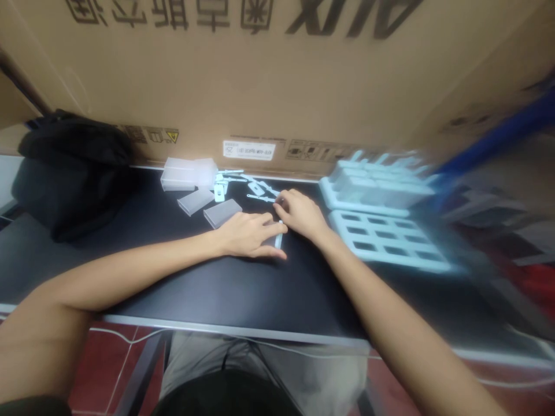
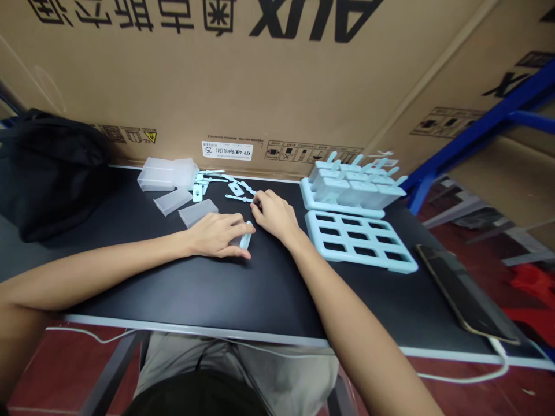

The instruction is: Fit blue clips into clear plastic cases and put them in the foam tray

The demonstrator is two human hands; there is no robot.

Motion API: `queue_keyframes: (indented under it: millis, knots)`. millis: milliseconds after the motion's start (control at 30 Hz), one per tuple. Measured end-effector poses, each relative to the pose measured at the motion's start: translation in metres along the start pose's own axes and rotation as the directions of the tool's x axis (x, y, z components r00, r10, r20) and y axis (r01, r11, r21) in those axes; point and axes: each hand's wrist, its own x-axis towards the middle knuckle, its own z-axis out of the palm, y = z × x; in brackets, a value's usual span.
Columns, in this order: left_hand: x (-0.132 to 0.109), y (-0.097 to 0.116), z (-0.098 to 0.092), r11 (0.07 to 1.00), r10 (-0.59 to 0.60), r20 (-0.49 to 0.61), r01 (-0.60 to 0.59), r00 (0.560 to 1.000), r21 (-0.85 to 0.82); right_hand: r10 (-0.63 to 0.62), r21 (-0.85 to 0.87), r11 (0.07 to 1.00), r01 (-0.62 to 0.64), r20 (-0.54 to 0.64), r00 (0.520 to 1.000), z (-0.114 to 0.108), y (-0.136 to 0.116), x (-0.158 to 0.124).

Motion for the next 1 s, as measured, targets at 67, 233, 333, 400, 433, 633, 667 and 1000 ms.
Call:
queue_keyframes:
  millis: [67, 233, 333, 400, 433, 633, 667, 1000]
  knots:
    - [0.0, 0.001, -0.002, 1.0, 0.005, 0.011, -0.005, 1.0, -0.004, -0.001, 0.009, 1.0, 0.002, -0.041, 0.999, 0.003, 0.0, 0.0]
    - [-0.001, 0.004, -0.003, 0.999, 0.023, -0.007, -0.023, 1.0, -0.036, -0.075, 0.046, 0.996, 0.079, -0.069, 0.995, 0.008, 0.001, 0.001]
    - [-0.002, 0.005, -0.003, 0.999, 0.021, -0.014, -0.021, 1.0, -0.049, -0.082, 0.063, 0.994, 0.086, -0.059, 0.995, 0.008, -0.001, 0.001]
    - [-0.001, 0.004, -0.003, 0.998, 0.023, -0.02, -0.024, 1.0, -0.058, -0.078, 0.073, 0.994, 0.082, -0.057, 0.995, 0.007, -0.002, 0.001]
    - [-0.001, 0.004, -0.003, 0.998, 0.023, -0.023, -0.024, 0.999, -0.061, -0.074, 0.079, 0.994, 0.078, -0.055, 0.996, 0.007, -0.003, 0.001]
    - [-0.001, 0.004, -0.002, 0.999, -0.01, 0.003, 0.01, 1.0, -0.039, -0.054, 0.112, 0.992, 0.058, -0.042, 0.998, 0.007, -0.002, 0.002]
    - [-0.001, 0.005, -0.002, 0.999, -0.014, 0.011, 0.014, 1.0, -0.033, -0.055, 0.127, 0.99, 0.061, -0.047, 0.997, 0.006, -0.001, 0.002]
    - [-0.001, 0.002, -0.003, 0.981, -0.127, -0.019, 0.123, 0.992, -0.151, 0.112, 0.481, 0.875, 0.056, -0.314, 0.943, -0.02, 0.001, 0.003]
